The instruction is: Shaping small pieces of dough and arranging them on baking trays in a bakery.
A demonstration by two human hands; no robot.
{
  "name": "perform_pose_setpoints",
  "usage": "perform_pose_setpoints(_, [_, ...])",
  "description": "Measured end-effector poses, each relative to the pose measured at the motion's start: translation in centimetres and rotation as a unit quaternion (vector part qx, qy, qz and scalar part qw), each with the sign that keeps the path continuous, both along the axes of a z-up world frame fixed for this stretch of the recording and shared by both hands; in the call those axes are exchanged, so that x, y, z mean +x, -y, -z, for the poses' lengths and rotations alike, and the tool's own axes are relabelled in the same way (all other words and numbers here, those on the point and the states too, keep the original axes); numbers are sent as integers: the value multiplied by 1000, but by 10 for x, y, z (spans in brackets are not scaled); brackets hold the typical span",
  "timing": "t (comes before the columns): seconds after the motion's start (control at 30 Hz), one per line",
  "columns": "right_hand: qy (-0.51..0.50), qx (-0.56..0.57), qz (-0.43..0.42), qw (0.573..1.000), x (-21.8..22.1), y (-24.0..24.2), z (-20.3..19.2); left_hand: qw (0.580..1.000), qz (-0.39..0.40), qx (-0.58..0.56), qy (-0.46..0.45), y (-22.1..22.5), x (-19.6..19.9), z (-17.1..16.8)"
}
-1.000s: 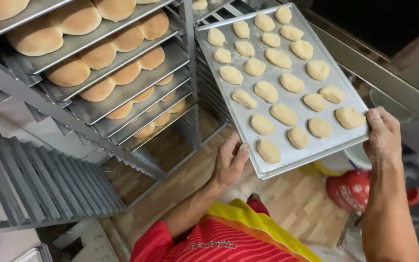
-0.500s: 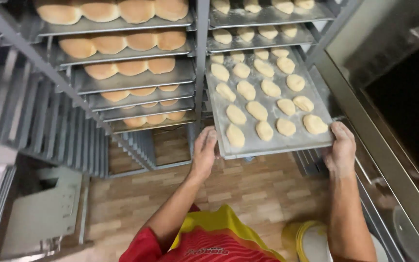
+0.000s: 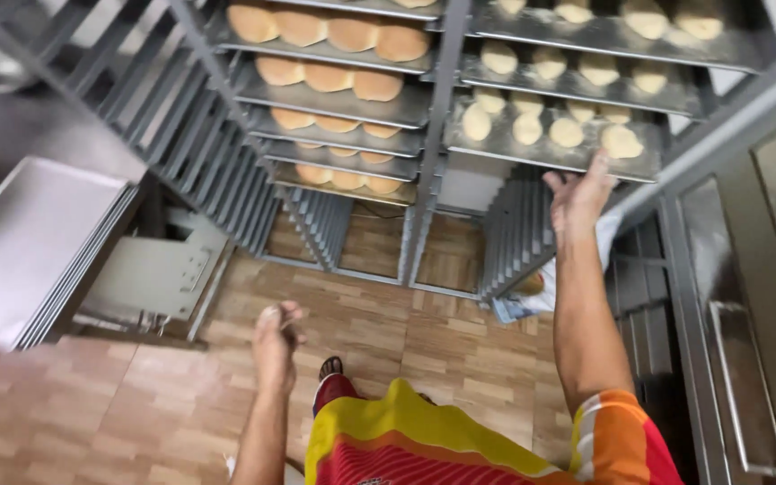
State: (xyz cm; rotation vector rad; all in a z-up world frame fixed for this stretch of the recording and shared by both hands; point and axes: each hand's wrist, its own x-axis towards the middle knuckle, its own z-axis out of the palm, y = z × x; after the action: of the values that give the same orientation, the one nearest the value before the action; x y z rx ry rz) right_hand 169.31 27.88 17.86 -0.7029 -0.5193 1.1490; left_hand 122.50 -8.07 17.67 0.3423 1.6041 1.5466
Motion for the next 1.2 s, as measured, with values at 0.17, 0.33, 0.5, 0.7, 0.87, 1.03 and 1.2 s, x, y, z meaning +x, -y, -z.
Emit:
perform_pose_setpoints(0.17, [-13, -27, 66, 997, 15, -65, 15, 997, -67, 47, 3, 31, -30, 13])
perform_pose_setpoints(0.33, [70, -118, 67, 988, -13, -20, -41, 998, -31, 50, -20, 30, -38, 1])
perform_pose_setpoints(0.5, [315, -98, 65, 942, -90, 64, -110, 999, 25, 46, -13, -9, -72, 16])
perform_pose_setpoints(0.7, [647, 194, 165, 719, -247, 122, -304, 991, 132, 23, -20, -102, -128, 21])
perform_pose_setpoints(0.87, [402, 180, 60, 896, -374, 75, -415, 945, 271, 183, 5, -146, -168, -8])
perform_pose_setpoints(1.03, [110, 99, 107, 983, -410, -17, -447, 922, 339, 184, 19, -152, -213, -51])
perform_pose_setpoints(1.2, [95, 80, 186, 975, -428, -32, -464, 912, 343, 223, 17, -155, -248, -80])
